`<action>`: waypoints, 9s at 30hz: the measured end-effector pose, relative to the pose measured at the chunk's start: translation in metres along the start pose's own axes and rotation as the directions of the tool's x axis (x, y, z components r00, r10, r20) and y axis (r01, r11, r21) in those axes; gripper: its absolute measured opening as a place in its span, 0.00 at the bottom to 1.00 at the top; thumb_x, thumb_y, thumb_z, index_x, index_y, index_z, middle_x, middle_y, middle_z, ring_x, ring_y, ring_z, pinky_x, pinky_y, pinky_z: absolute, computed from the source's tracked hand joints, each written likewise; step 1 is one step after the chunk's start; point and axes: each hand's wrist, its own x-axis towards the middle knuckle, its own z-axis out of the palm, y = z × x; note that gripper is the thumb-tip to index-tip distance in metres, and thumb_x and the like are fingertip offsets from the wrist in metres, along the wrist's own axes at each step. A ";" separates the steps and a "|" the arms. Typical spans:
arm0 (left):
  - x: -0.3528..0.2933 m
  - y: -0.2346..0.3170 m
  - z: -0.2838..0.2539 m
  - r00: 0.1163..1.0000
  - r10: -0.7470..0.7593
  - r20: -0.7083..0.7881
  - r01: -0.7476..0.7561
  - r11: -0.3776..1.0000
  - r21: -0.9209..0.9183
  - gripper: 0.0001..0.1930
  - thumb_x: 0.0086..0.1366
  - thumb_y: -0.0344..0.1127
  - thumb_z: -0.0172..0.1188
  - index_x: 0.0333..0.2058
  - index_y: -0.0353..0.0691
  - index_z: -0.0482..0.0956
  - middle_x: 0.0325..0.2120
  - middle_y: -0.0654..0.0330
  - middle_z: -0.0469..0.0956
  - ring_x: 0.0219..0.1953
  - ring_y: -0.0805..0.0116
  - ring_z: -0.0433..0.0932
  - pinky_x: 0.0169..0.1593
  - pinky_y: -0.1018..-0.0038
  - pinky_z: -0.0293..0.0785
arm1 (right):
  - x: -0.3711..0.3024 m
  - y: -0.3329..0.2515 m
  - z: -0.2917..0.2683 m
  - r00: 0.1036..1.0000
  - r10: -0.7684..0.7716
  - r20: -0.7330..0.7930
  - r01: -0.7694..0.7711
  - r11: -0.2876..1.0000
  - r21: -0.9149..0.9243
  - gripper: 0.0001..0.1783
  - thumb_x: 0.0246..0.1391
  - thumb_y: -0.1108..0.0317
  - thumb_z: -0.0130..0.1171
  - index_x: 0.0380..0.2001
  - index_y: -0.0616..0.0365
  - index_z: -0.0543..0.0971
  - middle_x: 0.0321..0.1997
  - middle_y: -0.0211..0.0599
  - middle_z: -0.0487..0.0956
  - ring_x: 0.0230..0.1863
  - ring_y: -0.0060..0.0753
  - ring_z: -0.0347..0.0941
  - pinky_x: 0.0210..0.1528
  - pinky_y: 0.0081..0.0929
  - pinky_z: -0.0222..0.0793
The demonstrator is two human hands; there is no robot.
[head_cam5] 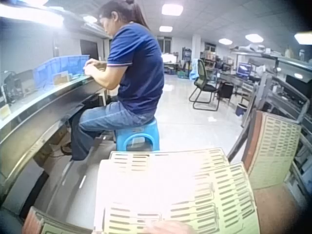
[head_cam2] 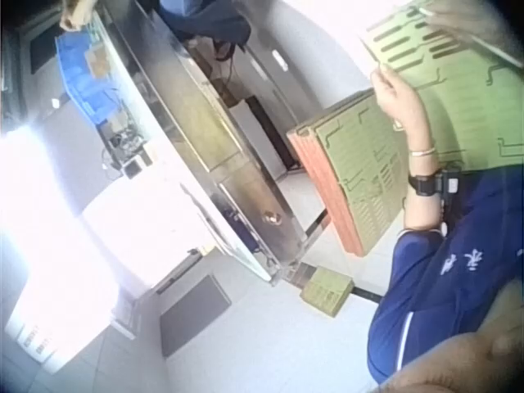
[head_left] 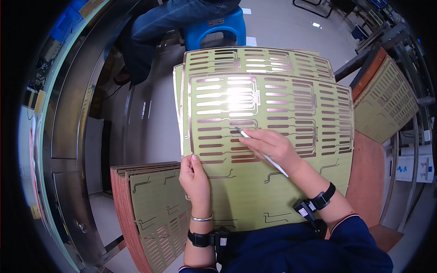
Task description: Inspecting and marking patterns on a stack of thin metal sheets using a white marking pen.
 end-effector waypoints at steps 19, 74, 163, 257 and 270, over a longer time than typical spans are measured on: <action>0.001 0.008 -0.004 0.998 -0.049 0.048 0.046 0.997 0.062 0.14 0.73 0.38 0.48 0.28 0.35 0.71 0.21 0.70 0.69 0.24 0.84 0.61 0.29 0.82 0.60 | 0.005 0.001 -0.002 0.996 -0.091 -0.004 0.091 0.995 -0.044 0.23 0.37 0.78 0.64 0.42 0.54 0.81 0.46 0.35 0.80 0.43 0.37 0.78 0.44 0.29 0.76; 0.084 0.088 -0.072 0.523 0.836 0.169 -0.661 0.523 -0.539 0.13 0.66 0.28 0.53 0.49 0.44 0.69 0.63 0.51 0.59 0.62 0.55 0.64 0.61 0.58 0.69 | -0.015 -0.049 -0.269 0.747 0.257 -0.613 0.422 0.530 0.736 0.18 0.66 0.55 0.48 0.52 0.52 0.72 0.60 0.32 0.72 0.63 0.30 0.64 0.64 0.33 0.58; -0.024 0.006 -0.061 0.995 -0.094 0.013 0.094 0.957 -0.275 0.15 0.74 0.38 0.45 0.37 0.31 0.74 0.33 0.63 0.77 0.34 0.79 0.72 0.40 0.80 0.70 | -0.146 -0.017 -0.224 0.372 0.866 -0.333 -0.348 0.463 0.815 0.18 0.63 0.69 0.50 0.54 0.65 0.72 0.34 0.38 0.83 0.24 0.11 0.72 0.23 0.09 0.63; 0.013 -0.033 -0.096 0.995 0.100 0.023 -0.099 0.870 0.482 0.19 0.74 0.39 0.42 0.40 0.24 0.71 0.33 0.52 0.77 0.32 0.68 0.69 0.41 0.73 0.69 | -0.210 -0.040 -0.121 0.805 0.467 -0.365 -0.489 0.871 0.036 0.11 0.40 0.79 0.67 0.30 0.56 0.80 0.36 0.32 0.81 0.37 0.34 0.77 0.43 0.31 0.71; 0.014 -0.016 -0.109 0.974 -0.215 -0.065 0.214 0.977 -0.020 0.23 0.73 0.53 0.44 0.31 0.38 0.76 0.28 0.66 0.73 0.31 0.76 0.68 0.38 0.78 0.65 | -0.247 -0.042 -0.123 0.456 0.649 -0.609 -0.751 0.648 0.127 0.09 0.62 0.72 0.53 0.41 0.64 0.80 0.32 0.41 0.80 0.25 0.27 0.74 0.29 0.23 0.71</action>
